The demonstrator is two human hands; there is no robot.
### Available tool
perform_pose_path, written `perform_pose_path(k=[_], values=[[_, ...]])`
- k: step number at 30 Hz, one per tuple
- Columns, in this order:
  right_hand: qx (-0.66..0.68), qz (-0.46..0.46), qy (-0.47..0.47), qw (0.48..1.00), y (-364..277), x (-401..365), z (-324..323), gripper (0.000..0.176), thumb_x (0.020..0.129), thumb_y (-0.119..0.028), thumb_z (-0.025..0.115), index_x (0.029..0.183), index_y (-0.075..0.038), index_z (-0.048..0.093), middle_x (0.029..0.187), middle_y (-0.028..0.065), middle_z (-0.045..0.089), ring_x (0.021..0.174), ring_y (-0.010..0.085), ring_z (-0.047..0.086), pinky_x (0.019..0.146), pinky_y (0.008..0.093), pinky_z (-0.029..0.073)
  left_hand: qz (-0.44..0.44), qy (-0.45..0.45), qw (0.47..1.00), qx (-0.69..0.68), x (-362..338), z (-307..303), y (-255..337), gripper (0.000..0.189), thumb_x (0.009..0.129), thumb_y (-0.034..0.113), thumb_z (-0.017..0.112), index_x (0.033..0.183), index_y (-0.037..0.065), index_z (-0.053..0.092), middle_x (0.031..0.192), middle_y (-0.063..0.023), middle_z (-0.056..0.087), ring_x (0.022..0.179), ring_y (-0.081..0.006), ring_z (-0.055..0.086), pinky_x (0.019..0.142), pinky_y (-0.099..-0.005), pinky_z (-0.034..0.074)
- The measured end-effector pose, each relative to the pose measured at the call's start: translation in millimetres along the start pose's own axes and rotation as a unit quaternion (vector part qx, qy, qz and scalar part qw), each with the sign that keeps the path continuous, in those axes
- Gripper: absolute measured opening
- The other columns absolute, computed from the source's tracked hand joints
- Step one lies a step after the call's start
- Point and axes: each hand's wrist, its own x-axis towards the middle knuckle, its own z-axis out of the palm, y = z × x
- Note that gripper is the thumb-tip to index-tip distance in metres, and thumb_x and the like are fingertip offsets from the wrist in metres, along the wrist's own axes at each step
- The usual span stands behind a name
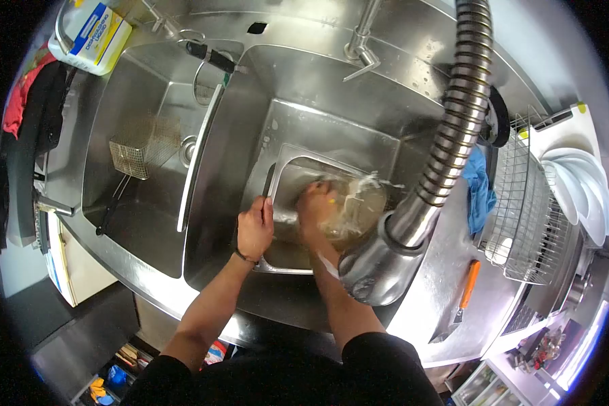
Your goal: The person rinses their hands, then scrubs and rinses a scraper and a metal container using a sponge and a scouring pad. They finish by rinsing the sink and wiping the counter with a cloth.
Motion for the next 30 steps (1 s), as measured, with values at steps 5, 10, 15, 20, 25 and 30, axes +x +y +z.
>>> perform_pose_path(k=[5,10,15,20,25,30], values=[[0.015,-0.228,-0.151,0.962,-23,-28,-28,0.032,0.082,-0.024,0.049,0.110,-0.007,0.049,0.123,0.0185,0.045,0.105,0.0361,0.049,0.085,0.0477,0.041,0.012,0.017,1.000,0.006,-5,2,-6,0.023,0.090,0.016,0.047,0.072,0.001,0.047,0.053,-0.0198,0.049,0.051,-0.0386,0.052,0.042,-0.0431,0.037],[0.184,0.212,0.035,0.959,13,6,-7,0.031,0.082,-0.022,0.049,0.109,-0.006,0.047,0.111,0.0205,0.049,0.091,0.0394,0.053,0.076,0.0478,0.044,-0.009,0.003,1.000,0.013,-1,0,-2,0.023,0.089,0.017,0.047,0.071,0.003,0.047,0.054,-0.0197,0.051,0.050,-0.0391,0.053,0.042,-0.0453,0.039],[0.176,-0.108,-0.017,0.978,-46,-23,-6,0.033,0.079,-0.019,0.053,0.109,-0.006,0.048,0.107,0.0192,0.047,0.095,0.0383,0.050,0.075,0.0458,0.043,0.008,0.007,1.000,0.029,-3,0,-5,0.024,0.090,0.017,0.045,0.072,0.002,0.047,0.056,-0.0202,0.052,0.052,-0.0394,0.053,0.043,-0.0448,0.039],[0.062,-0.100,-0.004,0.993,-37,-6,-8,0.030,0.081,-0.020,0.050,0.108,-0.008,0.049,0.113,0.0158,0.047,0.101,0.0350,0.049,0.079,0.0415,0.044,0.002,0.007,1.000,0.023,-2,2,-6,0.024,0.091,0.016,0.044,0.072,0.002,0.048,0.055,-0.0198,0.051,0.051,-0.0389,0.053,0.043,-0.0434,0.039],[-0.011,0.028,0.037,0.999,58,19,12,0.031,0.082,-0.022,0.047,0.110,-0.007,0.048,0.115,0.0160,0.047,0.101,0.0321,0.050,0.082,0.0407,0.043,-0.016,0.004,1.000,0.022,0,0,-5,0.026,0.091,0.017,0.043,0.071,0.000,0.046,0.054,-0.0206,0.049,0.050,-0.0394,0.052,0.043,-0.0428,0.038],[0.137,0.008,-0.010,0.990,15,-6,-7,0.035,0.082,-0.025,0.049,0.113,-0.008,0.046,0.114,0.0154,0.047,0.098,0.0335,0.051,0.084,0.0430,0.042,-0.001,0.002,1.000,0.001,-4,8,-6,0.028,0.092,0.019,0.041,0.072,0.000,0.046,0.056,-0.0220,0.050,0.051,-0.0403,0.052,0.044,-0.0431,0.038]])
